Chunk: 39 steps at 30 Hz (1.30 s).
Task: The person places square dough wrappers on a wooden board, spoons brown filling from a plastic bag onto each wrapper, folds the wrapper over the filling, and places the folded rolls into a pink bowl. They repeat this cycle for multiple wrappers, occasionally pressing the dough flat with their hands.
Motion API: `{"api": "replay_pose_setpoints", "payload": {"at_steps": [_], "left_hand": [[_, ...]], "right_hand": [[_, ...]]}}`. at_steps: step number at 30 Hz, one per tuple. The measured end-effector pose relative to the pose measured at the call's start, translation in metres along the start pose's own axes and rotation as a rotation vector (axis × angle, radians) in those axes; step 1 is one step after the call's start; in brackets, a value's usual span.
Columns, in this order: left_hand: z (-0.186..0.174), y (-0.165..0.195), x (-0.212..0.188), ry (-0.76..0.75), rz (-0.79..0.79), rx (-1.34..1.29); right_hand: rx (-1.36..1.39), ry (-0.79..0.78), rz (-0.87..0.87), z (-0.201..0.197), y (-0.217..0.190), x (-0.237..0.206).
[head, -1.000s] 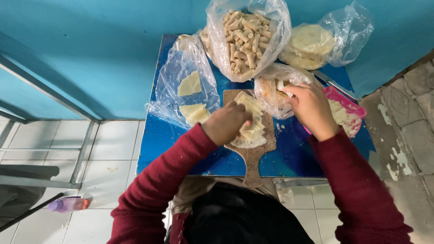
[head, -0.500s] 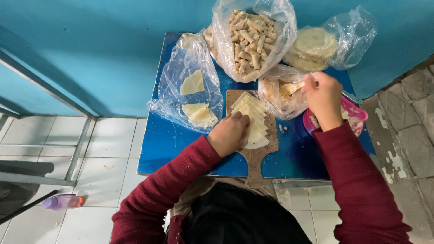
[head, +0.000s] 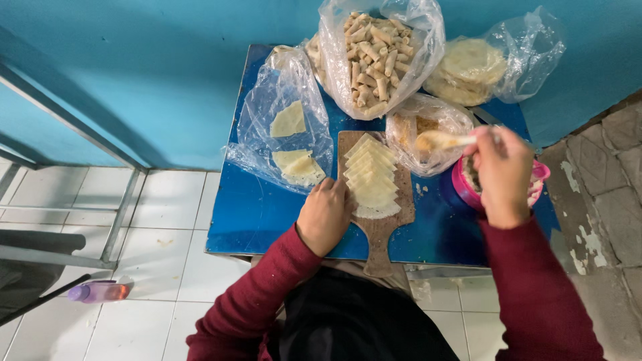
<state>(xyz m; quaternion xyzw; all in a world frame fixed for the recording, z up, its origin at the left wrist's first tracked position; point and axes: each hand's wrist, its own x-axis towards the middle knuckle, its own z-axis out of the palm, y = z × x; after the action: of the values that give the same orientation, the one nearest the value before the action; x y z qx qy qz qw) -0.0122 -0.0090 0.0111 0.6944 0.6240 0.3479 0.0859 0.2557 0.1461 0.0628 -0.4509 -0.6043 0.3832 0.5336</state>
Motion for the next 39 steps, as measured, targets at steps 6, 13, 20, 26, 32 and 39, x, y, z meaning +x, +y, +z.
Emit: {"api": "replay_pose_setpoints", "payload": {"at_steps": [6,13,20,26,32,39], "left_hand": [[0.002,0.007,-0.007,0.051,-0.047,0.01],[-0.002,0.015,-0.008,0.136,-0.033,-0.029],[0.002,0.022,-0.01,0.227,-0.001,-0.139],[0.002,0.03,-0.011,0.232,-0.019,-0.221],[0.002,0.038,-0.005,0.194,-0.027,-0.355],[0.007,0.037,-0.004,0.207,0.044,-0.35]], "right_hand": [[-0.11,-0.165,0.005,0.024,-0.018,-0.064],[-0.456,-0.264,-0.573,0.036,-0.018,-0.105],[-0.533,-0.432,-1.054,0.028,-0.011,-0.117],[-0.677,-0.154,-1.038,0.01,-0.026,-0.089],[-1.021,-0.055,-0.807,0.027,-0.055,-0.05],[-0.806,-0.324,-0.576,0.051,-0.04,-0.104]]}}
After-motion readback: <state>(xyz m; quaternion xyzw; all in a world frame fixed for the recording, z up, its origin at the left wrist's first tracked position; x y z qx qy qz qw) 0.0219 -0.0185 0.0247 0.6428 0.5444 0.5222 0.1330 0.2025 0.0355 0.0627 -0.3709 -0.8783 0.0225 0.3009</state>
